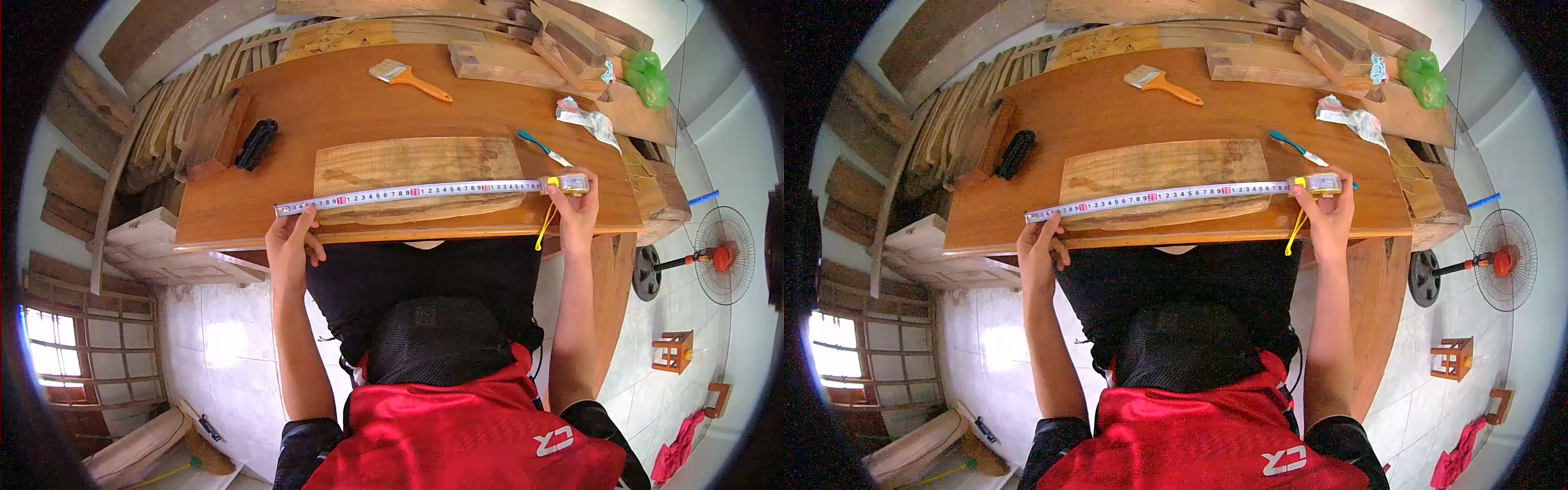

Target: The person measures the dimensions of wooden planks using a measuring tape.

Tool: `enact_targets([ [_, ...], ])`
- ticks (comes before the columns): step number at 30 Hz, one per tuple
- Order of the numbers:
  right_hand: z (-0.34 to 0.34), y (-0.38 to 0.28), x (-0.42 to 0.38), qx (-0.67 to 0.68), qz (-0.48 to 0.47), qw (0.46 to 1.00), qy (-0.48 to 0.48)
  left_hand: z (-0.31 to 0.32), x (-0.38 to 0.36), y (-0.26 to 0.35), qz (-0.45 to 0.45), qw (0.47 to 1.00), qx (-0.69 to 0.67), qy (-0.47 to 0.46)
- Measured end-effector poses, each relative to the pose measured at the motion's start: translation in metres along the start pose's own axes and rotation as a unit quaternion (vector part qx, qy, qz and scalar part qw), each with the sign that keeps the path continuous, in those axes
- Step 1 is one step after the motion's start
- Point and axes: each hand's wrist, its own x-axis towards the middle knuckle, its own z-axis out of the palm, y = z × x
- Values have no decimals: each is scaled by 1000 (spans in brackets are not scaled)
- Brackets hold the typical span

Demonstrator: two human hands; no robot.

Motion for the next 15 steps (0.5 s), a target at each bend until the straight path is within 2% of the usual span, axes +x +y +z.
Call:
enact_targets([
  [15,-3,-3,-1,-4,24,1000,-4,0,-2,1,8,1000,-6,-9],
])
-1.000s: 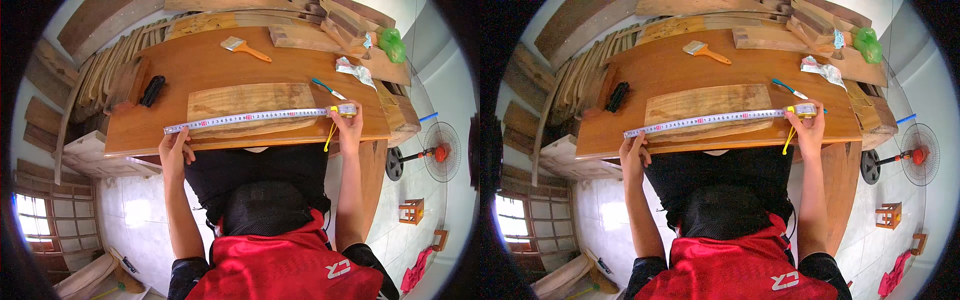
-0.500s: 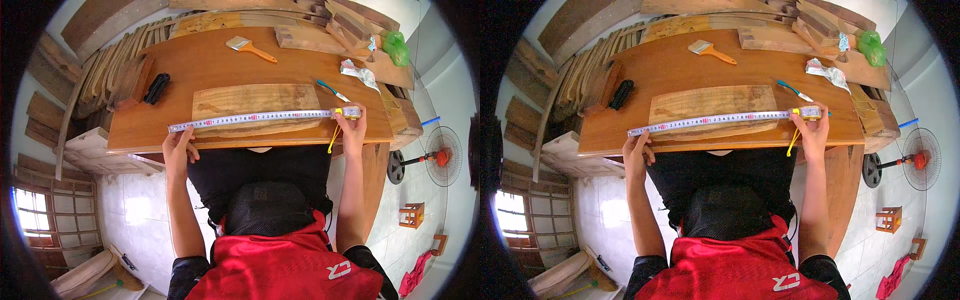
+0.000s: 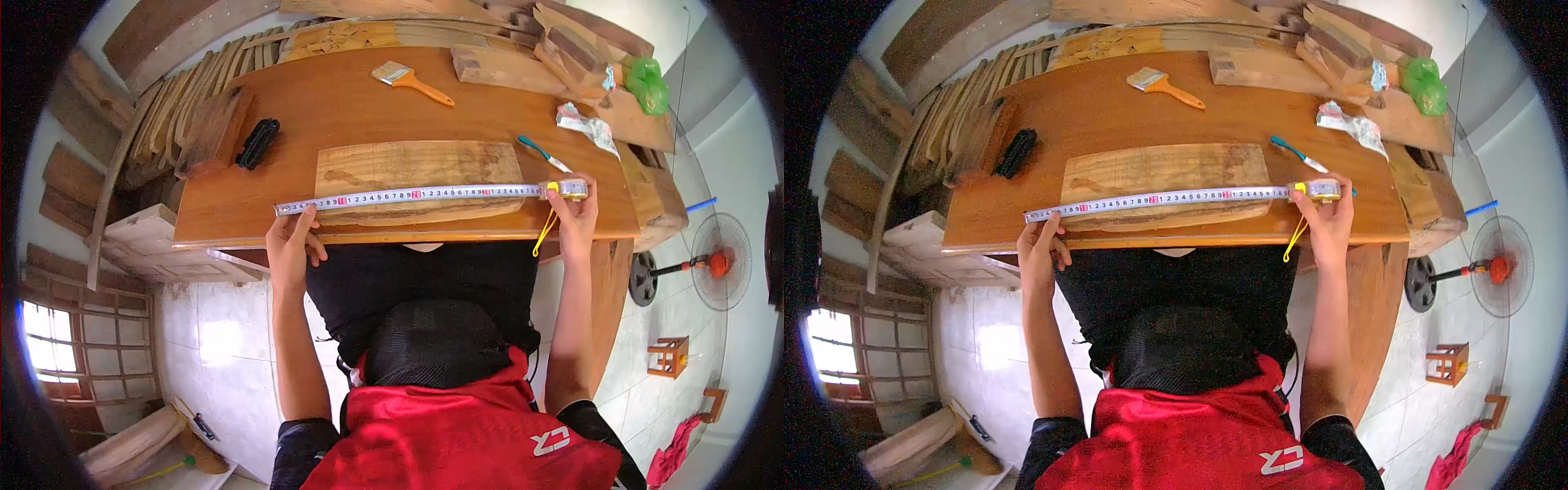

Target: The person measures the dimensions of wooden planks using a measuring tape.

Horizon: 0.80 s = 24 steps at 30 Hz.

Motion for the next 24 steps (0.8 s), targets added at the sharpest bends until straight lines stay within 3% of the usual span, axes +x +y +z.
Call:
enact_targets([
  [6,-7,-30,25,-90,-57,993,-44,-8,-5,5,69,997,-31,-1],
  [10,3,-46,37,-122,-37,991,33,-11,6,8,112,993,20,19],
  [13,10,-49,26,-87,21,994,54,-4,27,15,271,949,158,10],
  [14,12,-47,21,-73,29,995,57,-2,31,27,224,954,201,-21],
  [17,9,-34,8,-25,63,997,25,12,55,35,300,914,268,-49],
  [18,9,-31,4,-12,78,997,19,12,66,29,257,930,238,-109],
  [21,11,-39,-12,-17,92,996,14,20,64,31,230,942,185,-162],
  [24,12,-48,-24,-5,92,996,22,15,35,34,259,921,257,-136],
])
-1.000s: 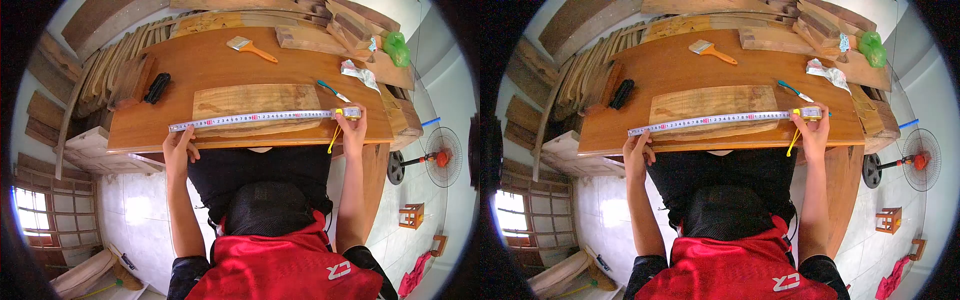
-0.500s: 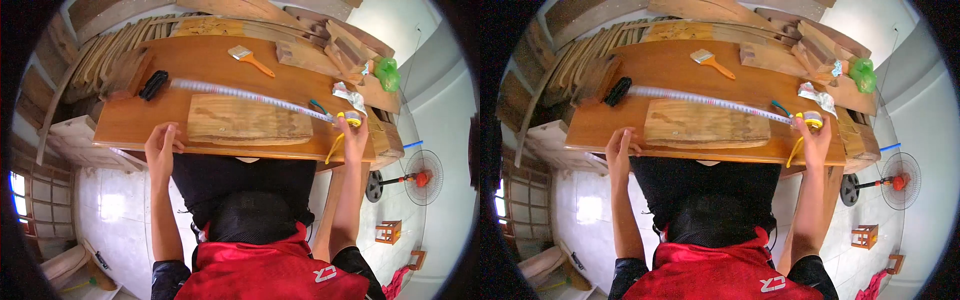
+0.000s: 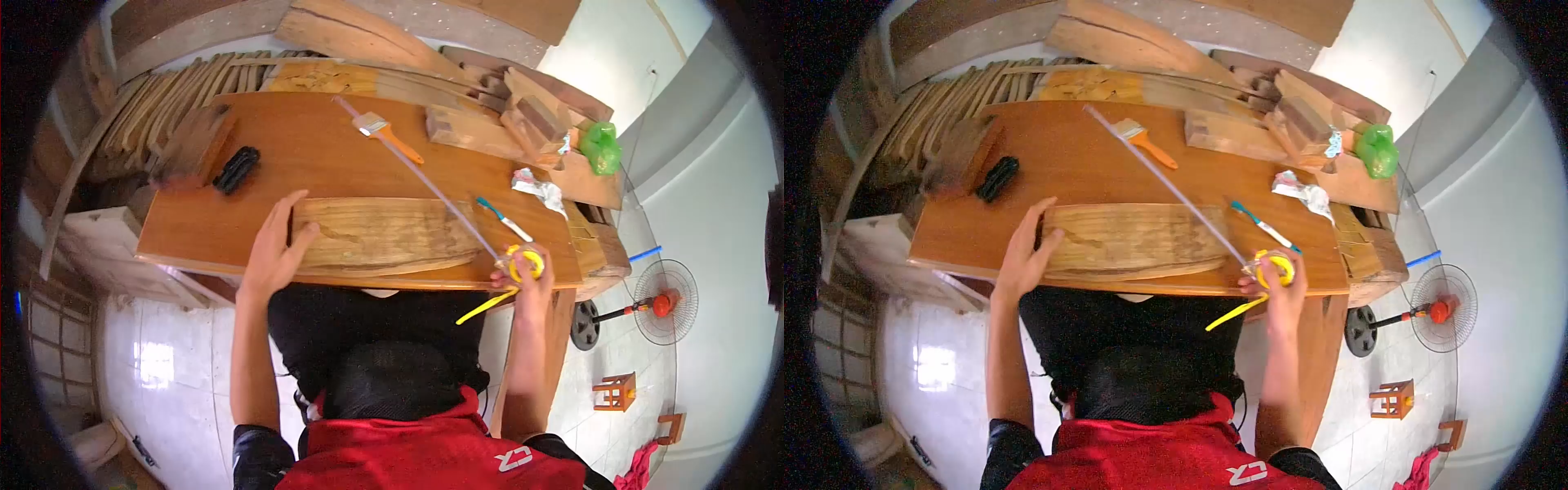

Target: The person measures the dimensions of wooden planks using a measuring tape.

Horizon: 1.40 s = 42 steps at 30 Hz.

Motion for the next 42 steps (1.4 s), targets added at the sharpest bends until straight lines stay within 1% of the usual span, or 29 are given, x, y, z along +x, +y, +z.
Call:
enact_targets([
  [2,0,-9,-12,20,19,1000,2,-1,-22,4,6,999,47,-6],
  [5,1,-17,-29,47,10,997,-60,1,-63,22,58,987,148,-25],
  [8,6,-14,-43,37,17,994,-104,6,-84,27,71,982,176,-26],
  [11,16,-11,-54,29,15,989,-144,15,-90,24,68,987,148,10],
  [13,23,-12,-61,12,14,987,-162,16,-89,28,71,986,149,23],
  [15,33,-19,-73,14,40,985,-170,17,-86,30,68,985,153,38],
  [17,41,-16,-82,11,31,981,-191,25,-85,29,60,985,153,45],
  [20,52,-8,-86,-47,-8,977,-206,45,-81,37,47,984,158,73],
  [23,66,-15,-88,-142,-99,962,-212,64,-78,43,33,983,154,99],
  [26,74,-14,-89,-168,-148,949,-221,71,-82,48,43,982,143,114],
  [29,81,-19,-91,-196,-150,931,-270,59,-86,44,66,991,91,70],
  [32,86,-21,-95,-195,-169,918,-301,51,-90,31,64,995,35,62],
  [35,84,-17,-94,-172,-156,916,-327,46,-89,25,30,998,-5,51],
  [36,82,-17,-95,-169,-152,915,-334,45,-88,27,17,998,8,53],
  [39,82,-18,-97,-161,-149,915,-340,44,-87,21,19,998,18,50],
  [42,84,-20,-97,-168,-145,914,-338,45,-86,18,5,999,0,49],
])
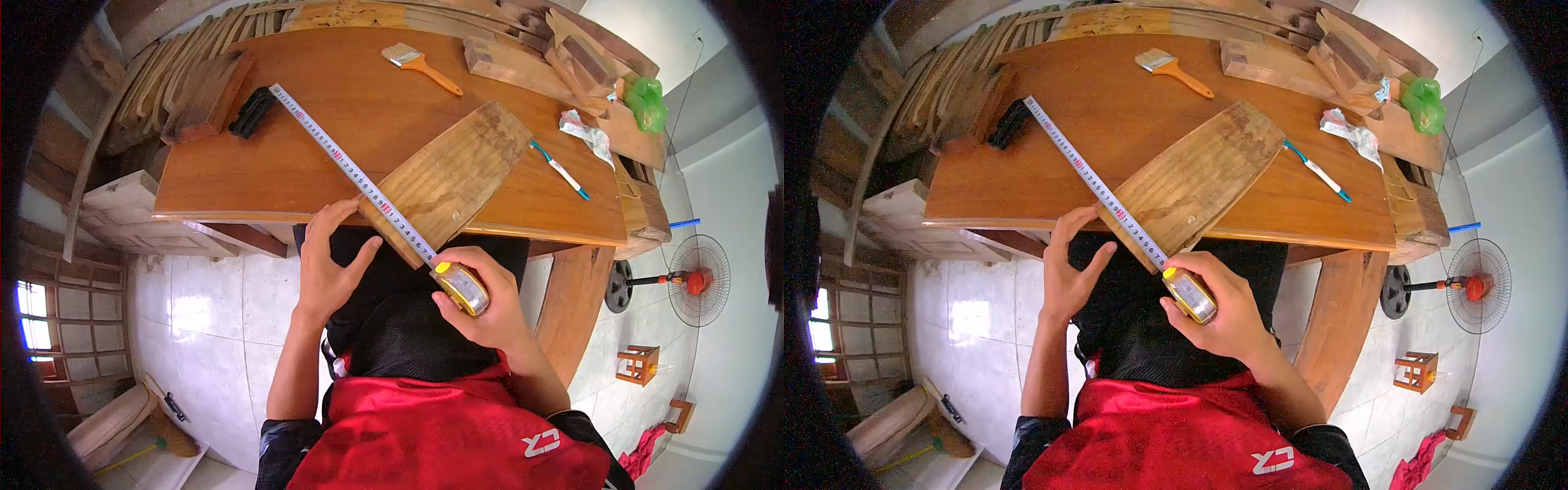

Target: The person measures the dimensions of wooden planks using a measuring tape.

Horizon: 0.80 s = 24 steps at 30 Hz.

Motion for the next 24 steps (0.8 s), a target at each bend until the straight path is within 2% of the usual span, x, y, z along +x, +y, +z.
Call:
enact_targets([
  [7,1,-4,1,-29,8,999,-19,8,-1,-5,-11,999,-26,26],
  [9,0,-4,3,-57,-24,998,-23,10,-2,-7,-17,998,-49,37],
  [12,0,-4,4,-100,-48,993,-32,11,-1,-8,21,999,-21,44],
  [15,1,-7,4,-157,-69,984,-42,11,-3,-18,47,999,1,15],
  [19,1,-13,5,-228,-97,966,-69,7,-3,-11,40,999,-5,14],
  [24,3,-13,6,-255,-118,956,-81,7,-1,-9,35,999,-3,19],
])
